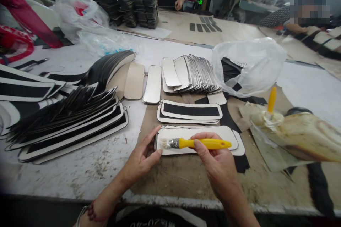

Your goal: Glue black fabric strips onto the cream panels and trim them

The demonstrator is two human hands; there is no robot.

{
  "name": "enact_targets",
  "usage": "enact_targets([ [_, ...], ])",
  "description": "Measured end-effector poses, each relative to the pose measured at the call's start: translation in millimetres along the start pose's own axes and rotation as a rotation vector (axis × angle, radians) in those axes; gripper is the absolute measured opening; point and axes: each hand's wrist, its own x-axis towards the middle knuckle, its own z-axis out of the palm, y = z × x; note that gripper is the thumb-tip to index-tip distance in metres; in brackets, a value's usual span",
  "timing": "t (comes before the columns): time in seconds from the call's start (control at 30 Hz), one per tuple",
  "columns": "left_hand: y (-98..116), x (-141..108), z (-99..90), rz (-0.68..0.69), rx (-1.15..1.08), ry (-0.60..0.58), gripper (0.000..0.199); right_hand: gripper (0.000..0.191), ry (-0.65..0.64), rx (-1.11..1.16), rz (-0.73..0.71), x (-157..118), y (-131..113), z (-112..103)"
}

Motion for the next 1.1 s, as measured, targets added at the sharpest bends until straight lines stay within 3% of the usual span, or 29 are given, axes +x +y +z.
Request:
enact_targets([
  [0.33,-7.9,1.0,-0.6,0.024,0.105,-0.017,0.061,0.022,0.126,-0.369,-0.107,-2.9,-15.7,-3.3],
  [0.83,-23.3,3.0,-1.9,0.048,0.186,-0.004,0.054,0.020,0.385,-0.638,-0.174,-5.2,-11.5,-55.2],
  [1.1,-25.2,5.0,-0.8,0.026,0.212,0.014,0.054,0.017,0.433,-0.791,-0.267,-3.6,-12.3,-74.6],
])
